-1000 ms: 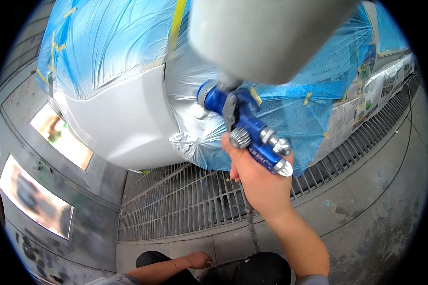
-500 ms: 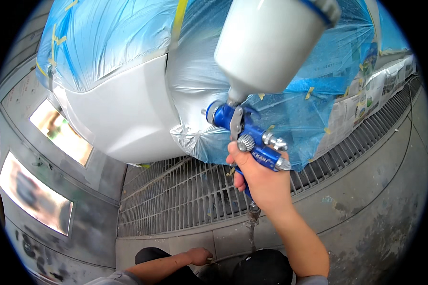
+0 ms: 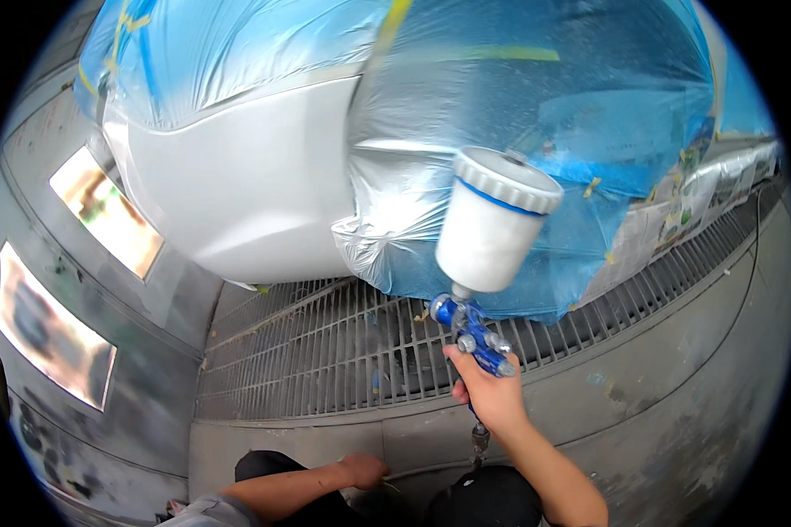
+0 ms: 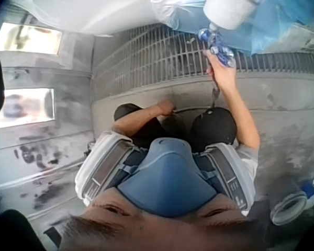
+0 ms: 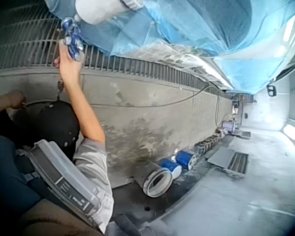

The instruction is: The person applies masking tape to the edge of a car's front bumper, then uses a spray gun to apply white paint to the bumper. Afterward, they sit on the floor and mix white paint in a cup using a metal stirrer.

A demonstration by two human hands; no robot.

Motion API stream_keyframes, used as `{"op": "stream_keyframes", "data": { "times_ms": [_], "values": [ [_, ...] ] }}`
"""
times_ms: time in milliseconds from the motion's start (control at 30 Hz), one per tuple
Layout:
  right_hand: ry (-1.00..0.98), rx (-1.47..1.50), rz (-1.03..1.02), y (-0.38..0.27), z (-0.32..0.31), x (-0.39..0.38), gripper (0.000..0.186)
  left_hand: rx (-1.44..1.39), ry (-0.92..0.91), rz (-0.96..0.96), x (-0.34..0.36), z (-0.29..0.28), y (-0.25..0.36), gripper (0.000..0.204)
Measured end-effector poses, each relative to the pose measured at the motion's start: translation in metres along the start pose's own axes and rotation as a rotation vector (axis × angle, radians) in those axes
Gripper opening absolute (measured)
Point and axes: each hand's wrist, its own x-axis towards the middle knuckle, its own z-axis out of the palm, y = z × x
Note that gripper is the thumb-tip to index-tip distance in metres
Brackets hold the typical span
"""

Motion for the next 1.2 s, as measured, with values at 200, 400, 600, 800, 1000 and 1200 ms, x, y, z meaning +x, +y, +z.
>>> {"op": "stream_keyframes", "data": {
  "times_ms": [200,400,600,800,1000,1200],
  "values": [
    [-0.043,-0.070,-0.069,-0.018,0.016,-0.020,0.028,-0.080,0.195,0.020,-0.001,-0.037,0.011,0.027],
    [-0.172,-0.222,0.011,-0.028,0.062,-0.046,0.036,-0.063,0.222,0.105,-0.019,-0.080,0.032,0.025],
    [-0.489,-0.729,-0.251,0.010,0.110,-0.060,0.046,-0.241,0.310,0.227,0.007,-0.081,0.035,0.024],
    [-0.537,-0.858,-0.315,0.063,0.140,-0.069,0.051,-0.624,0.455,0.371,0.040,-0.074,0.034,0.025],
    [-0.557,-0.840,-0.309,0.082,0.158,-0.063,0.050,-0.719,0.497,0.393,0.046,-0.071,0.026,0.028],
    [-0.648,-0.902,-0.283,0.105,0.158,-0.062,0.050,-0.780,0.602,0.377,0.065,-0.058,0.023,0.024]
  ]
}}
